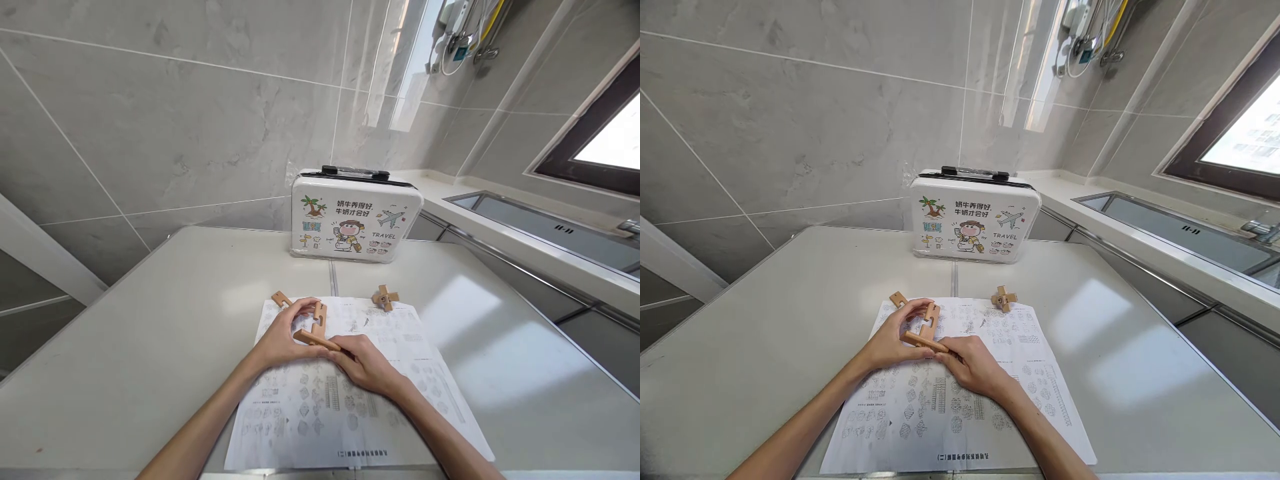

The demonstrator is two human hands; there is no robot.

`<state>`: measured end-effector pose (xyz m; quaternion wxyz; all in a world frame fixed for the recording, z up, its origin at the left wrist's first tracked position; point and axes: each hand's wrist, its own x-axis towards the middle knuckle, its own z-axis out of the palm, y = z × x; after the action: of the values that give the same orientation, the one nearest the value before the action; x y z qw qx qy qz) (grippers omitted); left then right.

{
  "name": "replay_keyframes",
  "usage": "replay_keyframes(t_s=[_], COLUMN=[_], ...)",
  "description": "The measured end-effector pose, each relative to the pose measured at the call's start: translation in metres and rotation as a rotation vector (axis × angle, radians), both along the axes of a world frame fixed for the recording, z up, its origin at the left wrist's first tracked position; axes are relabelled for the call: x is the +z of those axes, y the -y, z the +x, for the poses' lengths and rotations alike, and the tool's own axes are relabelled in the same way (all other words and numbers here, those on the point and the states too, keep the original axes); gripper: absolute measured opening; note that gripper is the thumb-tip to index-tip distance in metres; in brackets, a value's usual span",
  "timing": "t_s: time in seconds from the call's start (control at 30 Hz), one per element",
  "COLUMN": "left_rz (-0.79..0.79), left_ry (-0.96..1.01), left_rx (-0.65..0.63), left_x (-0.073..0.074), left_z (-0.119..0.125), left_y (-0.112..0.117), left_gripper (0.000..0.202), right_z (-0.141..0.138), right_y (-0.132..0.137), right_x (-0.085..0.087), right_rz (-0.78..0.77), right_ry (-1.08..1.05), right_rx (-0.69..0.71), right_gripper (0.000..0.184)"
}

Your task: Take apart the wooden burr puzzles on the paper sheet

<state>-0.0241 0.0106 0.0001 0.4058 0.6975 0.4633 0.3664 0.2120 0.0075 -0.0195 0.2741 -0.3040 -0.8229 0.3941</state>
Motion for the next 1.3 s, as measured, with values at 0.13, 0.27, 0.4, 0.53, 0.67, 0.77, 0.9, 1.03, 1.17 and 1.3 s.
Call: replay_keyframes(t_s=[0.13, 0.27, 0.4, 0.53, 0.67, 0.77, 0.9, 1.03, 1.17, 1.3], left_rz=[-0.009, 0.021, 0.168, 0.301, 0.393, 0.366, 0.267, 0.108, -0.02, -0.043], left_ry=[-0.019, -0.002, -0.03, -0.173, -0.213, -0.238, -0.208, -0.167, -0.106, -0.093], left_rx=[0.015, 0.014, -0.001, -0.001, 0.056, 0.017, -0.078, -0.131, -0.167, -0.168], left_x=[-0.002, 0.0, 0.004, 0.002, -0.004, -0.005, 0.0, 0.003, 0.004, 0.005], left_z=[-0.002, -0.001, 0.001, 0.007, 0.013, 0.015, 0.018, 0.022, 0.023, 0.023], left_y=[-0.002, -0.002, 0.001, 0.004, 0.005, 0.008, 0.013, 0.017, 0.017, 0.017], left_gripper=[0.09, 0.083, 0.069, 0.04, 0.021, 0.024, 0.022, 0.027, 0.03, 0.029], right_z=[-0.002, -0.004, -0.005, -0.003, -0.001, 0.0, 0.003, 0.007, 0.01, 0.01], right_y=[0.002, 0.004, 0.003, -0.003, -0.007, -0.009, -0.011, -0.013, -0.015, -0.016], right_x=[0.0, 0.006, 0.009, 0.003, 0.001, 0.004, 0.006, 0.003, 0.001, 0.001], right_rz=[-0.057, -0.113, -0.275, -0.562, -0.716, -0.73, -0.738, -0.832, -0.925, -0.937], right_ry=[-0.026, -0.063, -0.217, -0.447, -0.571, -0.627, -0.618, -0.593, -0.612, -0.606], right_rx=[0.013, 0.014, 0.012, 0.087, 0.119, 0.063, 0.048, 0.105, 0.126, 0.108], right_gripper=[0.033, 0.036, 0.039, 0.041, 0.035, 0.029, 0.033, 0.036, 0.035, 0.037])
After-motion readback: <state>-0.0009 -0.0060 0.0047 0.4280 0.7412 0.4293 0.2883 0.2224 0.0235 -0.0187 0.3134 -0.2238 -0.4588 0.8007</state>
